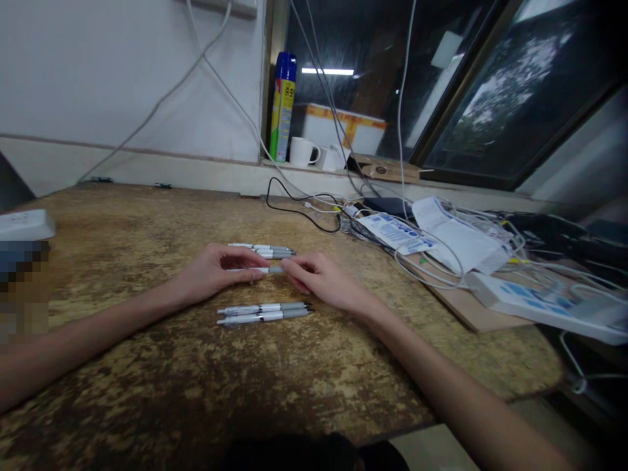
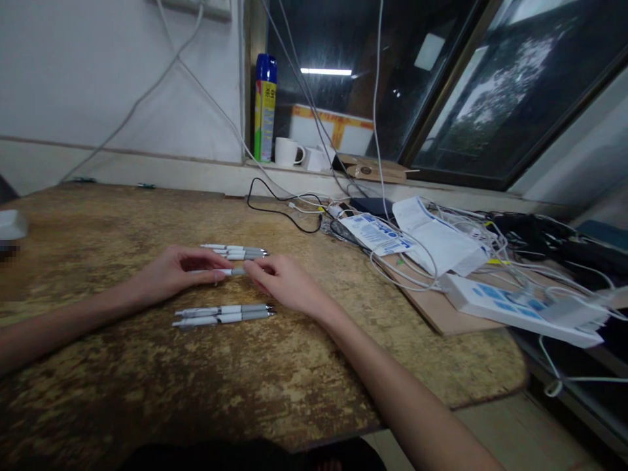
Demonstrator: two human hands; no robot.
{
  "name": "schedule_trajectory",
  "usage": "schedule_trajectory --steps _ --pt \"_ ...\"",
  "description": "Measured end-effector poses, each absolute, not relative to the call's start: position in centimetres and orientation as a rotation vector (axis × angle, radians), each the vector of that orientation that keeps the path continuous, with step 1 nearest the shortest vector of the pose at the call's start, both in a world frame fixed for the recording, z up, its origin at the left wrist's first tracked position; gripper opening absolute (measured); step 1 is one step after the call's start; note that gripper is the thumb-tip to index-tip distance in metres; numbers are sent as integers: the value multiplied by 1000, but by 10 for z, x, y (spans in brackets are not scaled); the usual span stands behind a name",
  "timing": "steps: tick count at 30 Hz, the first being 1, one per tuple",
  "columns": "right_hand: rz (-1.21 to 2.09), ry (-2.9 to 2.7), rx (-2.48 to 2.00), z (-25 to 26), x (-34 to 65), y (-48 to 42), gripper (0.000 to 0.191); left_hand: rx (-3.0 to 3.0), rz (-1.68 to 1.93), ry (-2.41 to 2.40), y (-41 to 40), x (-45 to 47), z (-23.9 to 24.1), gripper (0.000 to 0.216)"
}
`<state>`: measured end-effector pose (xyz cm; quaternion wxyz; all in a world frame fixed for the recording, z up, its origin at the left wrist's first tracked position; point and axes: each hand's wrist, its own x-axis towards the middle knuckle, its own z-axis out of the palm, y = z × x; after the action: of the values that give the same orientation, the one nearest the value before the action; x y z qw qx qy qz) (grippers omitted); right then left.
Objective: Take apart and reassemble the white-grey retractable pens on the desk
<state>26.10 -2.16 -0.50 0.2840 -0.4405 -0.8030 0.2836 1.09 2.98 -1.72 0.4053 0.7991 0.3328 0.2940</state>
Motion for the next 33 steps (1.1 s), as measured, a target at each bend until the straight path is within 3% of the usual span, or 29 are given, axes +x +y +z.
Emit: schedule_trajectory --steps 6,12,19,25,30,33 --pt "897 -2035 -1204 -11 259 -20 51 2045 822 913 21 14 -11 24" --pt "1014 -1868 -1185 -17 262 -9 50 1617 753 938 23 14 -8 55" --pt "770 -1980 -1165 -15 254 -16 46 1424 999 825 35 7 -19 35" --pt "553 -1988 -1116 -16 254 -13 32 1441 985 727 34 8 -16 41" --pt "655 -1778 -1046 -19 249 -4 21 1556 928 748 32 9 -16 34" --pt "882 -1654 -920 -15 235 -2 36 1627 905 788 32 9 -16 32"
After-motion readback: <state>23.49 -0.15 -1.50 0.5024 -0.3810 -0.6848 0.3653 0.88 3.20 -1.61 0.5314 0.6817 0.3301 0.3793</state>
